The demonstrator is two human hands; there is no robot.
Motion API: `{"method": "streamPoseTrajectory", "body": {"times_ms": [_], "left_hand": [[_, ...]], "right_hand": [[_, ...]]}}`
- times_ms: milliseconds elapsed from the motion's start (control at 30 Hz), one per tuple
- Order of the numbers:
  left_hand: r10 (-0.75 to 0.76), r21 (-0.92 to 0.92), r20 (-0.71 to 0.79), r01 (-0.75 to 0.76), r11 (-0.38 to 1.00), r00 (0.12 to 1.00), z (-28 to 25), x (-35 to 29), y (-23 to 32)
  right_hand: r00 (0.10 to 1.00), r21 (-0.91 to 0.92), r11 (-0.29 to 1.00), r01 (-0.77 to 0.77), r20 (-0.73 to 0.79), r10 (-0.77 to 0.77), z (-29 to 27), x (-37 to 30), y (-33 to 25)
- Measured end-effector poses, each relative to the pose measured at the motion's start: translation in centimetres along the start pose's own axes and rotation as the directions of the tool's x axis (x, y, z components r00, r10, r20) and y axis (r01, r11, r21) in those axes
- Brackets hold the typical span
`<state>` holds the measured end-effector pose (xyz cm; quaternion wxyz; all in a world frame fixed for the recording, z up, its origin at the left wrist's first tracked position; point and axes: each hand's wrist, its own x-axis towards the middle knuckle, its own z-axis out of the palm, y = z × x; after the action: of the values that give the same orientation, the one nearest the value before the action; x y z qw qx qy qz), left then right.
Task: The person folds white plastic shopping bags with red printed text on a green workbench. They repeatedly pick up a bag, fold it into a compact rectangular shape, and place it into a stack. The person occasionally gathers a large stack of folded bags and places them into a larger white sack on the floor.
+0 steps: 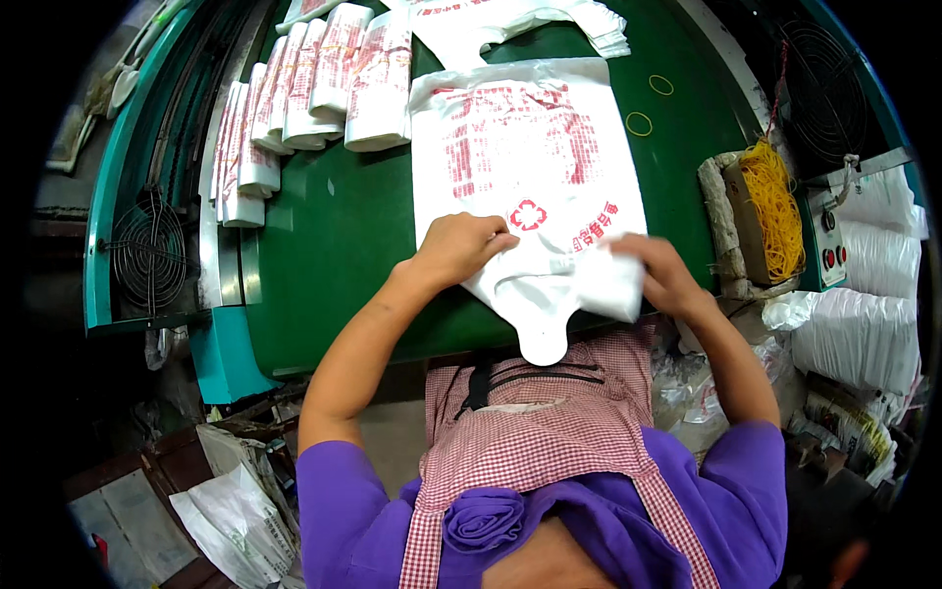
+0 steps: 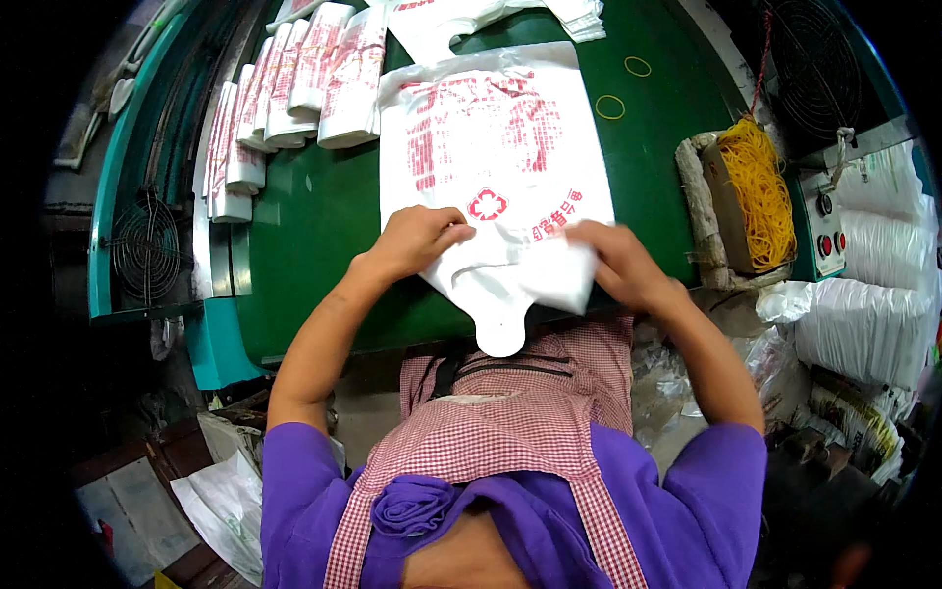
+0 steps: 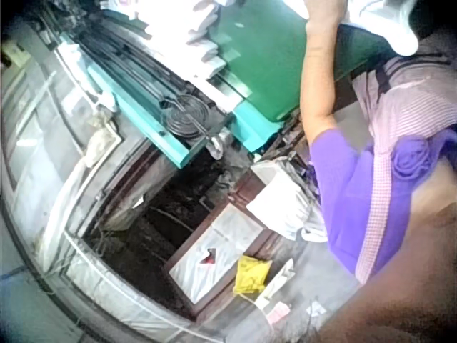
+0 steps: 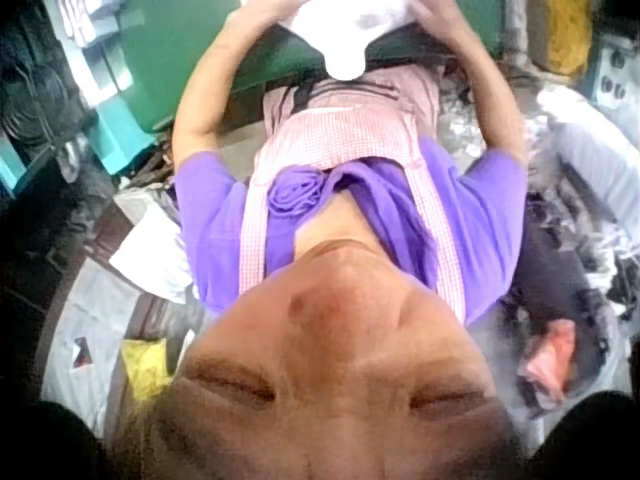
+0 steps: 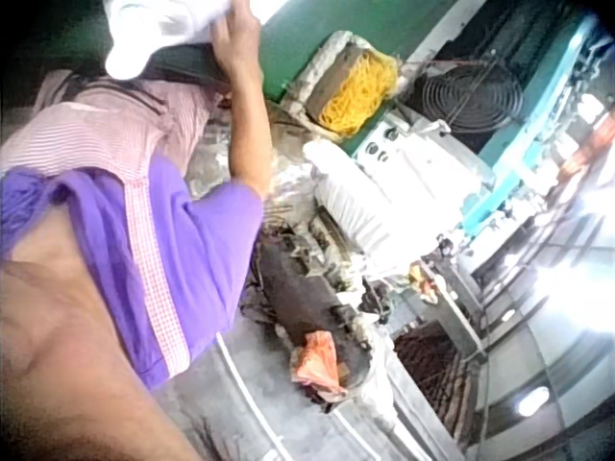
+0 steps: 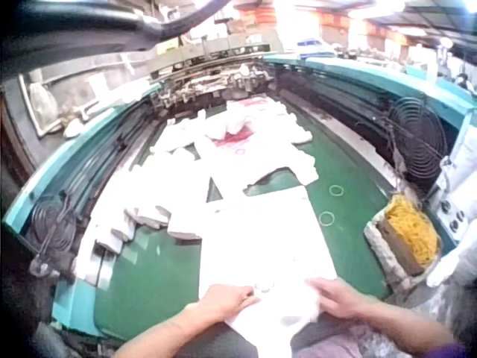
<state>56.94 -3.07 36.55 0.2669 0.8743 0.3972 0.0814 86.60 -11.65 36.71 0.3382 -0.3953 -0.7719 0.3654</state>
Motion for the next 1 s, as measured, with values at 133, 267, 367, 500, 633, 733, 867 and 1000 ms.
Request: {"method": "streamPoseTrajectory", "body": {"times_ms": [133,267,367,500,633,733,867,1000], "left_hand": [[0.106,0.263,-0.145,-0.065,0.963,0.984,0.0,-1.1,1.6],[0.425,0.316,-0.071,-0.384,0.867,0.902,3.5,-8.2,1.4],[0.31,0.198,-0.045,-0.296,0.935,0.95,4.3,-7.6,3.6],[0.411,0.234,-0.192,-0.366,0.901,0.891,3.9,-4.0,2.1],[0.103,-0.236,0.081,-0.081,0.968,0.991,-1.1,2.7,-0.7],[-0.147,0.105,-0.055,0.153,0.983,0.988,-1.4,4.9,-0.2],[0.287,0.283,-0.474,-0.164,0.945,0.832,-0.4,0.7,0.3],[0.276,0.356,-0.274,-0.169,0.919,0.921,1.6,-1.3,2.0]], "right_hand": [[0.934,-0.367,0.873,-0.321,0.029,0.355,3.6,6.8,-0.1],[0.896,-0.497,0.832,-0.246,0.211,0.391,4.9,4.8,-2.2],[0.995,-0.642,0.763,0.068,0.099,-0.006,5.6,3.4,-0.6],[0.988,-0.747,0.659,-0.086,0.022,0.153,3.6,5.0,1.5],[0.996,-0.25,0.964,-0.088,-0.033,0.082,1.0,6.5,-1.4],[0.998,-0.54,0.841,-0.024,0.036,0.052,1.9,6.5,-1.4],[0.998,-0.723,0.691,0.007,0.047,0.039,3.4,5.3,0.7],[0.994,-0.519,0.851,0.082,-0.014,-0.105,3.5,3.7,-0.5]]}}
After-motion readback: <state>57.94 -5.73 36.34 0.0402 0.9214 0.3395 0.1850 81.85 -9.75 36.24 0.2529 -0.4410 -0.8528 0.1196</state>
